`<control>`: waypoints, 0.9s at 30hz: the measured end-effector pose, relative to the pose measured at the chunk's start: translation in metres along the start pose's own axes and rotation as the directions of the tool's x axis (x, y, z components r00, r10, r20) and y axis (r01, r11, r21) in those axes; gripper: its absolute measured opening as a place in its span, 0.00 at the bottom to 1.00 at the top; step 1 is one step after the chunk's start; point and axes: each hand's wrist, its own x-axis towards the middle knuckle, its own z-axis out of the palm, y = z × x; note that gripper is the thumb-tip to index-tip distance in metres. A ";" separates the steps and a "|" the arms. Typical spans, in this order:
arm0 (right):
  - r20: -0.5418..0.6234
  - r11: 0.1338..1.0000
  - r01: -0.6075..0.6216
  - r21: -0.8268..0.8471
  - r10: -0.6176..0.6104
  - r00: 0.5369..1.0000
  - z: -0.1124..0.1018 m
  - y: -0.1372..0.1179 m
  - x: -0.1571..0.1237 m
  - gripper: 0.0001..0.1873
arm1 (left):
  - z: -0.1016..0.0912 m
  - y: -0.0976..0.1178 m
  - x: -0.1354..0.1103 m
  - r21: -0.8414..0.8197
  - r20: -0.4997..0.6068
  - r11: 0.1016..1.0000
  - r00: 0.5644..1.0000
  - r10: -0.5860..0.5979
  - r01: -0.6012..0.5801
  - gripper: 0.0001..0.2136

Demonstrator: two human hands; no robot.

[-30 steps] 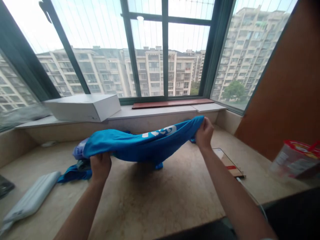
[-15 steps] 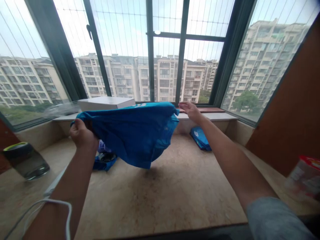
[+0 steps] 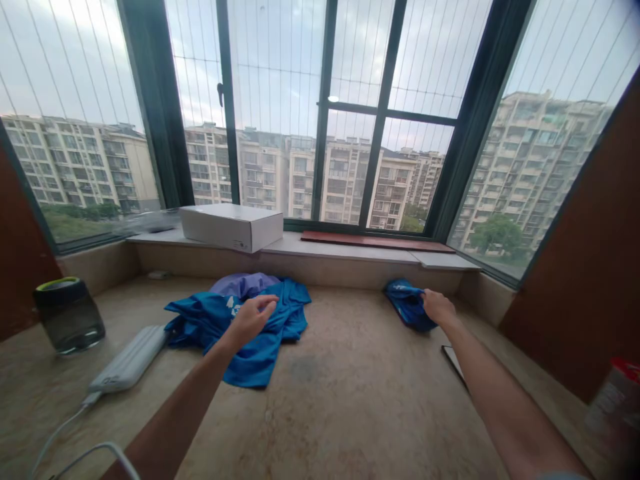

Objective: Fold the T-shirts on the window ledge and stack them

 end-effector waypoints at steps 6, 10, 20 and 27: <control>-0.038 0.973 0.148 0.174 -0.144 0.989 -0.023 -0.029 0.042 0.24 | 0.072 0.010 -0.036 -0.044 0.354 0.998 0.934 0.054 -0.041 0.23; 0.085 0.693 0.085 0.716 -0.208 0.974 -0.045 -0.080 0.032 0.30 | 0.097 0.013 -0.049 -0.141 0.390 0.989 0.915 0.106 -0.054 0.40; 0.296 0.749 -0.047 0.661 -0.203 0.933 0.002 -0.136 -0.021 0.21 | 0.087 0.053 -0.093 -0.502 0.496 0.819 0.868 0.008 0.279 0.25; 0.458 0.630 0.006 0.776 -0.570 0.682 0.027 -0.161 -0.083 0.26 | 0.085 0.053 -0.095 -0.393 0.258 0.902 0.963 -0.081 0.181 0.30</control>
